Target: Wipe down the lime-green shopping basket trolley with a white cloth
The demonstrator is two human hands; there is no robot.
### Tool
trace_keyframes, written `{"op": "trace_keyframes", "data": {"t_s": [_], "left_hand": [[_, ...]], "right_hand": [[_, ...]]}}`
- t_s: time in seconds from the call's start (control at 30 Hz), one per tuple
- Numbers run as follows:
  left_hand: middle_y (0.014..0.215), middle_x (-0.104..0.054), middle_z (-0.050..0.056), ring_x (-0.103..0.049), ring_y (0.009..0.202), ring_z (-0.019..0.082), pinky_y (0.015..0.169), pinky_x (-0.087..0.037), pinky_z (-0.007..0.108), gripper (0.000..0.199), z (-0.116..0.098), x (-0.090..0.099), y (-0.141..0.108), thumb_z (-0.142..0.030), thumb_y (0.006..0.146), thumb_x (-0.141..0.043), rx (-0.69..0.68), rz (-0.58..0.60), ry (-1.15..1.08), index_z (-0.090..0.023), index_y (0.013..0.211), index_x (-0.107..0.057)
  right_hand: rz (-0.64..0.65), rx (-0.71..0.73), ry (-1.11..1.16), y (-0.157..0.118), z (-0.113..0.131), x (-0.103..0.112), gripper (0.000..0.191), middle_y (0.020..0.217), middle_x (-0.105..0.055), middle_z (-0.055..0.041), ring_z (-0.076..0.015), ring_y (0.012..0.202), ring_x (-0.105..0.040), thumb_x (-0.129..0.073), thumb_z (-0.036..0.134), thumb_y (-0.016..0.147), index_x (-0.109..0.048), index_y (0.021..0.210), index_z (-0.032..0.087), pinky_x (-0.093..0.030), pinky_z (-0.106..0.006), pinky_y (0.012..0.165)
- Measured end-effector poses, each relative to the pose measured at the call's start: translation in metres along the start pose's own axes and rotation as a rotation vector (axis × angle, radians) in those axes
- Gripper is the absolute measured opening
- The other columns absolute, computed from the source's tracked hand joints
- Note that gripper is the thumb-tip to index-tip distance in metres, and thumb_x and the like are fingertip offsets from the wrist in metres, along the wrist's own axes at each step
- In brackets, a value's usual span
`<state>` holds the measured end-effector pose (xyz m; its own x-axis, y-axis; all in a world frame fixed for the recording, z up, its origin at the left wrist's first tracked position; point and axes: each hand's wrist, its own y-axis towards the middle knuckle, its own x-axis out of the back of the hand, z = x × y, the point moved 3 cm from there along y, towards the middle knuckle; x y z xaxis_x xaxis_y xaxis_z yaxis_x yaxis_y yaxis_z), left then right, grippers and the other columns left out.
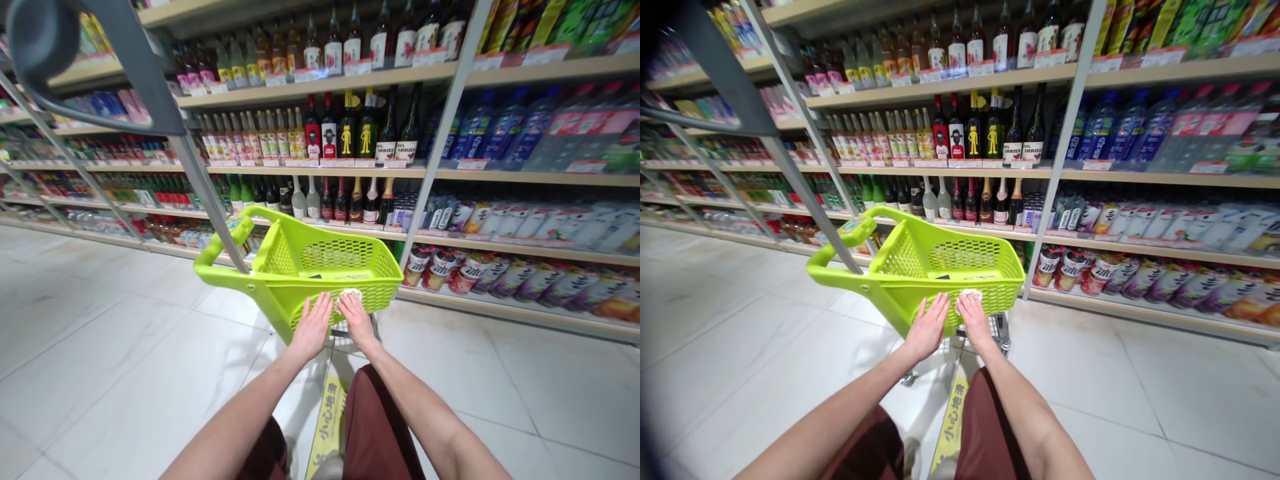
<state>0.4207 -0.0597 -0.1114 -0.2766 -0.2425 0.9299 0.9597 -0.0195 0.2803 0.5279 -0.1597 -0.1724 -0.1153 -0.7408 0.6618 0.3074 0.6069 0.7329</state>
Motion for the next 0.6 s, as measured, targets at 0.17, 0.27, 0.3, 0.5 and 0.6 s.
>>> {"op": "trace_keyframes", "data": {"t_s": [0.17,0.27,0.3,0.5,0.6], "left_hand": [[0.144,-0.017,0.010,-0.009,0.133,0.021,0.106,-0.012,0.048,0.060,-0.005,-0.003,0.006,-0.018,0.075,-0.035,-0.032,0.036,-0.003,-0.010,0.134,-0.024],[0.144,-0.015,0.010,-0.007,0.133,0.022,0.106,-0.011,0.048,0.062,-0.004,0.004,0.019,-0.019,0.074,-0.037,-0.032,0.015,-0.013,-0.009,0.134,-0.023],[0.144,-0.015,0.010,-0.007,0.133,0.022,0.107,-0.011,0.048,0.063,-0.005,0.006,0.024,-0.019,0.074,-0.037,-0.033,0.004,-0.013,-0.009,0.134,-0.022],[0.144,-0.017,0.010,-0.008,0.133,0.021,0.107,-0.009,0.048,0.061,-0.025,0.003,0.046,-0.016,0.075,-0.035,-0.102,-0.012,0.006,-0.010,0.135,-0.022],[0.143,-0.020,0.010,-0.011,0.133,0.021,0.107,-0.011,0.047,0.057,-0.042,-0.005,0.046,-0.017,0.077,-0.034,-0.168,0.027,0.007,-0.010,0.133,-0.025]], "right_hand": [[0.042,-0.011,0.042,-0.023,-0.005,0.006,0.044,0.123,-0.052,-0.0080,-0.0180,0.127,-0.029,-0.033,0.004,0.082,-0.052,0.118,0.020,-0.037,-0.044,0.097],[-0.077,-0.038,0.054,-0.002,-0.016,0.032,0.049,0.128,-0.047,-0.0075,-0.0189,0.128,-0.026,-0.032,0.002,0.080,-0.047,0.123,0.019,-0.033,-0.045,0.101],[-0.119,-0.057,0.046,0.006,-0.022,0.039,0.050,0.129,-0.045,-0.0075,-0.0194,0.129,-0.025,-0.032,0.001,0.079,-0.046,0.124,0.018,-0.031,-0.045,0.102],[-0.095,-0.117,0.001,0.003,-0.042,0.029,0.052,0.129,-0.045,-0.0080,-0.0190,0.129,-0.023,-0.033,-0.001,0.076,-0.047,0.123,0.018,-0.030,-0.046,0.102],[-0.041,-0.163,-0.008,-0.028,-0.043,0.014,0.052,0.129,-0.046,-0.0077,-0.0179,0.129,-0.025,-0.035,-0.001,0.075,-0.048,0.122,0.019,-0.032,-0.045,0.101]]}}
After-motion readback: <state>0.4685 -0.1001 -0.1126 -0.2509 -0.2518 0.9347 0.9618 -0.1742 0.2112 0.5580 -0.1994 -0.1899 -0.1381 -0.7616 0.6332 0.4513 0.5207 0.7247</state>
